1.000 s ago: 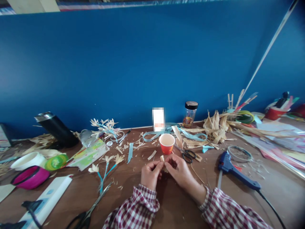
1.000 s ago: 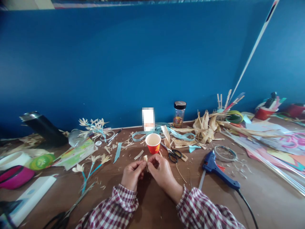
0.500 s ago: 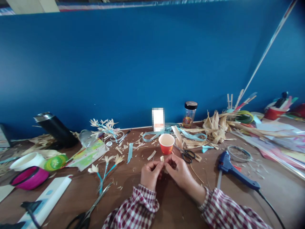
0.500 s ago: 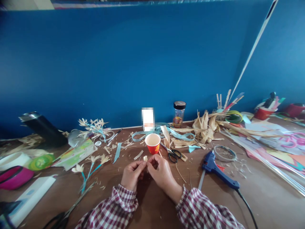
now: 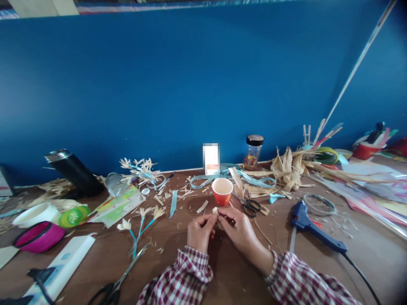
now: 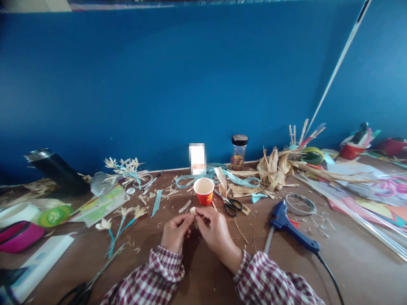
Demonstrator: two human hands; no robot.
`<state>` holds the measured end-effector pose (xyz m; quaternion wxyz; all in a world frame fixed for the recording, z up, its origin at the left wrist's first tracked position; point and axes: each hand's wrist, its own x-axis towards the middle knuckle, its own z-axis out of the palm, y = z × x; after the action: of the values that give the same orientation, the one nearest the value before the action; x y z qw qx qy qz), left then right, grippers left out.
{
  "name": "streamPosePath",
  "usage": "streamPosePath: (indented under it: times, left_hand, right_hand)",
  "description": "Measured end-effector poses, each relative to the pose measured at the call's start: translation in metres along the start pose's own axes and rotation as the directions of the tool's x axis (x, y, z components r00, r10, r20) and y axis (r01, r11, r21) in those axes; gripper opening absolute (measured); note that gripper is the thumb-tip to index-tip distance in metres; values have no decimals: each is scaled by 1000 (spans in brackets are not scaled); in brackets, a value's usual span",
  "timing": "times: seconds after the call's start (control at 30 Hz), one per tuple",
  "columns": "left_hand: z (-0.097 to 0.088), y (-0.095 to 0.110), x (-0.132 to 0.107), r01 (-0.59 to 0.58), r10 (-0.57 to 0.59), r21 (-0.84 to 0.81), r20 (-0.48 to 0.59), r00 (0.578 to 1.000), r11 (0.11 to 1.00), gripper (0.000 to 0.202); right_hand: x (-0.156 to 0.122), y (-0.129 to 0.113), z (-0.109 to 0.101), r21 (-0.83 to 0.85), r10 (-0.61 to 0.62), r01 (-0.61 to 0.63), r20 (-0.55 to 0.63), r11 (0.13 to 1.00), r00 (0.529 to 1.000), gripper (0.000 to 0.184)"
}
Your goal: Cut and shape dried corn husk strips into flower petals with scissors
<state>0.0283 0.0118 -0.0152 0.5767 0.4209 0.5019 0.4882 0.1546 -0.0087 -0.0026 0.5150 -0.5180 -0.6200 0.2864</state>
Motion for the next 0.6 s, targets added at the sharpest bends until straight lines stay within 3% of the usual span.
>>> streamPosePath:
  times: [0.6]
  left_hand:
    - [1,1,-3,-8,9,13,-22,1000,1000,39]
  right_hand:
    - [1,-1,0,-5,4,-4,4,1000,1000,21]
